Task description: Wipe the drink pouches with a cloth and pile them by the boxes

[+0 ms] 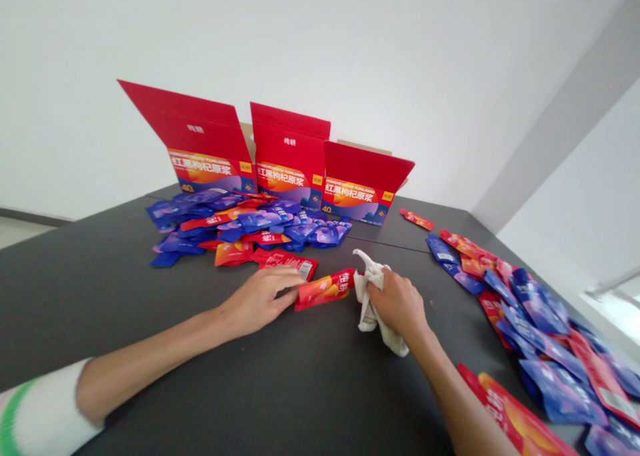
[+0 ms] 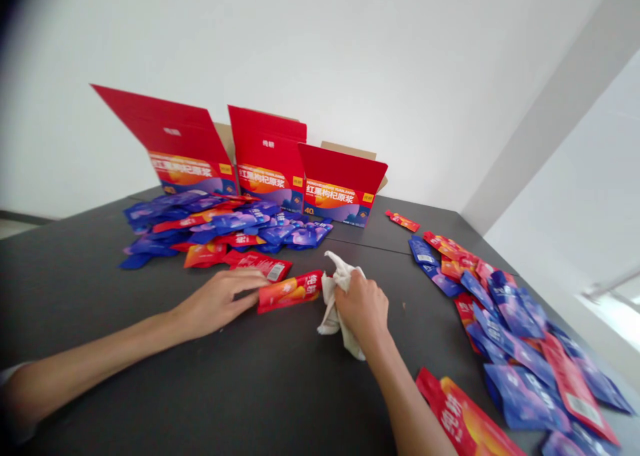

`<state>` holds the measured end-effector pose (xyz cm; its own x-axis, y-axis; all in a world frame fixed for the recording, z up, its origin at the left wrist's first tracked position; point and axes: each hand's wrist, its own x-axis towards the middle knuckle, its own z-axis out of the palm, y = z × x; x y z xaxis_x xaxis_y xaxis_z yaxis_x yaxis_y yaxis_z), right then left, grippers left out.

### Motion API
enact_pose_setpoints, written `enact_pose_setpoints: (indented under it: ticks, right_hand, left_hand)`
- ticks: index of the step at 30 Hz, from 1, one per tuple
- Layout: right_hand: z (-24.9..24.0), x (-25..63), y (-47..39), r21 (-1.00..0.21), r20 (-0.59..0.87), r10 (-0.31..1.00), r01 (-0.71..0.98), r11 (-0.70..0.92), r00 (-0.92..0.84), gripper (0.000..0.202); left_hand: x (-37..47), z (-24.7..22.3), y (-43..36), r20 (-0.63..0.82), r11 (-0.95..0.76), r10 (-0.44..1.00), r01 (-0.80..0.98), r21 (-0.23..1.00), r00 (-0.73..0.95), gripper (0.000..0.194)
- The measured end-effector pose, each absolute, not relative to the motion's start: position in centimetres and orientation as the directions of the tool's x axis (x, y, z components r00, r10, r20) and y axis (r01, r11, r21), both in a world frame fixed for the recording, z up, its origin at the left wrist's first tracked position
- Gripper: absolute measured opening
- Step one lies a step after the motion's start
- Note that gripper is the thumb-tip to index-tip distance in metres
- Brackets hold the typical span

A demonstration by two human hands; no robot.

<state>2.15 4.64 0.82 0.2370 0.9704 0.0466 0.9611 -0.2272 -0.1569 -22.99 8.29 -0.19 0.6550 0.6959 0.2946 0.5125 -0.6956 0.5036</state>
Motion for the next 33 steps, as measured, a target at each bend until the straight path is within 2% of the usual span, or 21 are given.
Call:
enact_pose_setpoints:
  ticks: [2, 4, 6, 9, 12, 16, 18, 21, 26, 28, 31, 33]
  right_hand:
    - [1.4, 3.0, 4.6, -0.235, 0.078, 0.964, 0.944, -0.231, 0.256, 0.034]
    - [1.9, 3.2, 4.3, -0.288, 0.12, 0.962, 0.936, -0.202, 0.245, 0.034]
    - [2.1, 3.0, 3.9, -0.313, 0.143, 0.967, 0.937, -0.157, 0.21, 0.033]
    - [1.7, 1.8, 3.2, -0.305, 0.134, 0.986, 0.951, -0.054, 0.099, 0.028]
    - [0.7, 0.1, 2.5, -0.255, 0.092, 0.995, 0.966, 0.047, -0.025, 0.026]
    - [-0.1, -1.4, 2.0, -0.17, 0.059, 0.994, 0.981, 0.096, -0.087, 0.026]
    - [-0.2, -1.8, 1.8, -0.151, 0.046, 0.996, 0.985, 0.088, -0.082, 0.025]
    - [-0.2, -2.4, 1.4, -0.156, 0.059, 0.993, 0.981, 0.112, -0.104, 0.024]
    - [-0.2, -3.9, 1.3, -0.18, 0.113, 0.957, 0.942, 0.284, -0.267, 0.031]
    - [-0.1, -3.9, 1.7, -0.152, 0.101, 0.967, 0.957, 0.247, -0.234, 0.028]
    - [0.1, -3.5, 2.2, -0.105, 0.088, 0.992, 0.989, 0.101, -0.091, 0.024]
    - [0.3, -3.5, 2.3, -0.102, 0.1, 0.987, 0.985, 0.137, -0.127, 0.025]
  left_hand:
    - [-23.5, 0.0, 8.4, 0.45, -0.799, 0.599, 0.456, 0.392, 0.662, 0.024]
    - [-23.9, 0.1, 8.1, 0.505, -0.869, 0.495, 0.393, 0.301, 0.708, 0.026]
    - [-23.8, 0.2, 7.3, 0.458, -0.906, 0.419, 0.329, 0.265, 0.784, 0.028]
    - [-23.2, 0.5, 5.9, 0.279, -0.9, 0.376, 0.276, 0.337, 0.884, 0.03]
    - [-22.5, 0.5, 4.8, 0.151, -0.802, 0.472, 0.351, 0.483, 0.869, 0.019]
    - [-21.7, -0.4, 4.7, 0.093, -0.601, 0.725, 0.562, 0.568, 0.682, 0.032]
    - [-21.3, -1.0, 4.9, 0.091, -0.542, 0.782, 0.602, 0.586, 0.616, 0.038]
    - [-21.0, -1.7, 5.2, 0.078, -0.507, 0.799, 0.598, 0.621, 0.596, 0.048]
    - [-20.7, -1.9, 5.5, 0.001, -0.485, 0.759, 0.564, 0.668, 0.651, 0.036]
    - [-20.6, -1.7, 5.5, -0.011, -0.473, 0.761, 0.566, 0.675, 0.649, 0.041]
    - [-20.4, -1.5, 5.6, -0.006, -0.433, 0.799, 0.584, 0.687, 0.601, 0.06]
    - [-20.3, -1.6, 5.6, 0.01, -0.446, 0.785, 0.556, 0.701, 0.619, 0.06]
